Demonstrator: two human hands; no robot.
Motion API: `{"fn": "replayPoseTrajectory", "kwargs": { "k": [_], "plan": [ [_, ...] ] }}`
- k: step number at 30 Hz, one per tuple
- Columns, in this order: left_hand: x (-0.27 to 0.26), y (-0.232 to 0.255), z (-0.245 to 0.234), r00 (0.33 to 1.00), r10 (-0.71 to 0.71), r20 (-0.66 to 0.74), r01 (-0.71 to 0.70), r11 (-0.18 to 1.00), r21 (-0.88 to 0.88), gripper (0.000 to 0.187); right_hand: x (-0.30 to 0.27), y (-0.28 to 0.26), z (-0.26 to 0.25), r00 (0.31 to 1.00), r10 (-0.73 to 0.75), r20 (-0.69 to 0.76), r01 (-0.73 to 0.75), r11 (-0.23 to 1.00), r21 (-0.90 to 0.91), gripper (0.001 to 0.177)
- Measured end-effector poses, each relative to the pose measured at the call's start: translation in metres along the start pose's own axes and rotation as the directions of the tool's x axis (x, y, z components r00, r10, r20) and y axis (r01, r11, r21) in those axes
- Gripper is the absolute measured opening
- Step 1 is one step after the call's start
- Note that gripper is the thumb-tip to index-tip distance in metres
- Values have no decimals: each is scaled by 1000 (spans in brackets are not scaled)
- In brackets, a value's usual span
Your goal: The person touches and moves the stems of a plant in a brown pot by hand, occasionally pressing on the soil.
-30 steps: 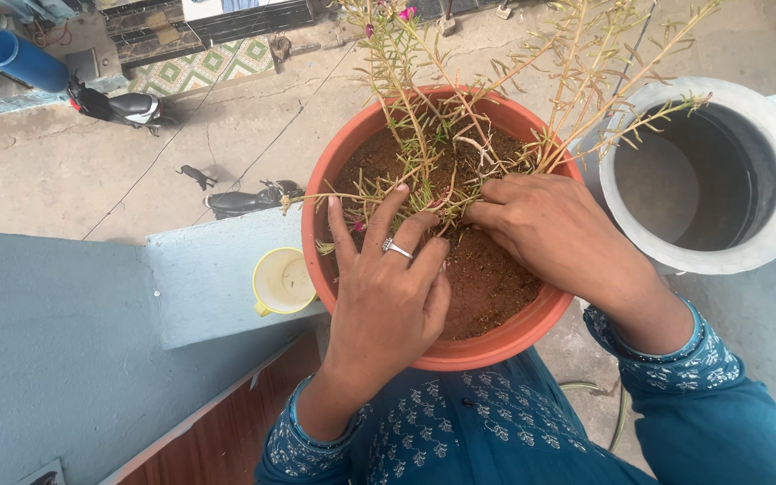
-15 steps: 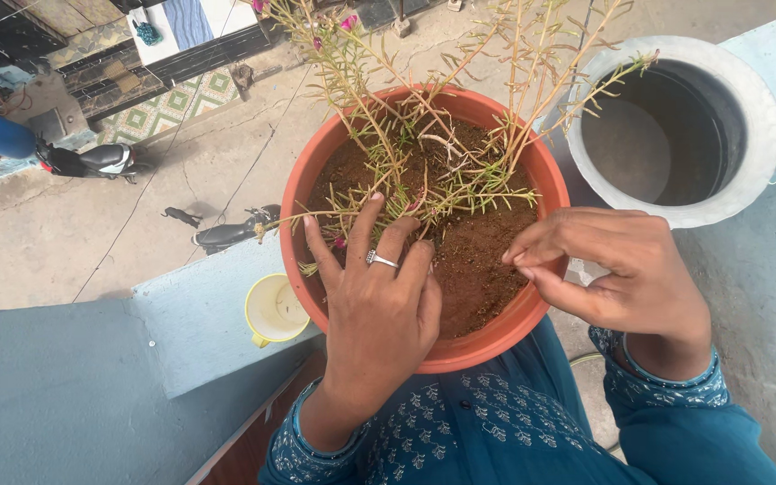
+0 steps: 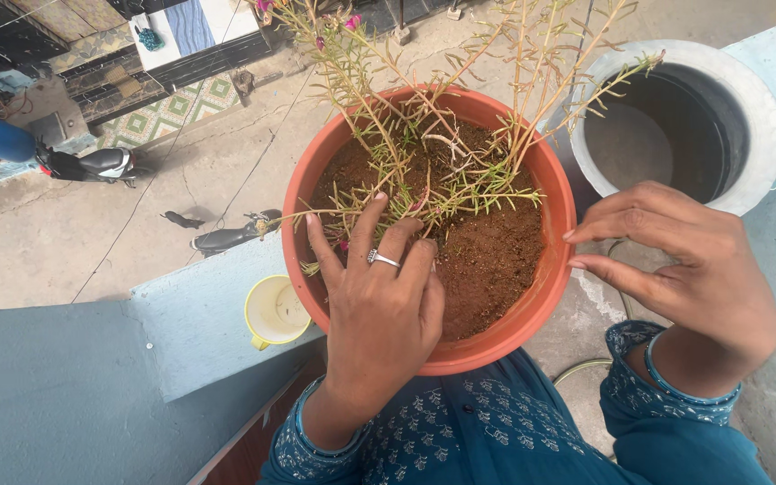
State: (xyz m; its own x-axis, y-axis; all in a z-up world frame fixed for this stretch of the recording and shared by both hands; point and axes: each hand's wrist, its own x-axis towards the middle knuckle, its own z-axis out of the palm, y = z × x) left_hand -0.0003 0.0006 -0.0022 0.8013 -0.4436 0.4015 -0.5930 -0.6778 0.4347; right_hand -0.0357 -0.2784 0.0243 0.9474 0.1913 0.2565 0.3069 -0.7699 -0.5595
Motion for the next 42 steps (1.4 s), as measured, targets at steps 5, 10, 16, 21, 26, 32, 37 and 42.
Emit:
{"fn": "replayPoseTrajectory", "kwargs": {
  "k": [5,10,16,21,26,32,37,42],
  "plan": [
    [-3,0,2,1000,-10,-21,10,1000,4,20,25,-19,28,981,-168,100,172,984,-35,29],
    [-6,0,3,999,-18,-37,18,1000,6,17,47,-31,44,943,-172,283,201,977,-74,31],
    [-9,-2,6,996,-16,-87,18,1000,14,16,61,-34,65,926,-201,319,244,965,-100,27],
    [-9,0,4,994,-35,-107,34,999,-5,17,66,-35,61,929,-201,311,246,963,-113,17],
    [-8,3,3,993,-48,-109,49,999,3,17,65,-30,46,885,-307,350,342,939,-39,20],
    [-11,9,7,985,-72,-158,74,997,7,17,73,-20,57,758,-447,475,493,869,33,42],
    [-15,26,14,962,-108,-250,122,992,44,16,84,-5,38,640,-424,640,484,870,93,18],
    [-13,66,35,896,-222,-385,279,955,98,12,95,20,12,551,-661,509,633,729,262,25]
  ]
}}
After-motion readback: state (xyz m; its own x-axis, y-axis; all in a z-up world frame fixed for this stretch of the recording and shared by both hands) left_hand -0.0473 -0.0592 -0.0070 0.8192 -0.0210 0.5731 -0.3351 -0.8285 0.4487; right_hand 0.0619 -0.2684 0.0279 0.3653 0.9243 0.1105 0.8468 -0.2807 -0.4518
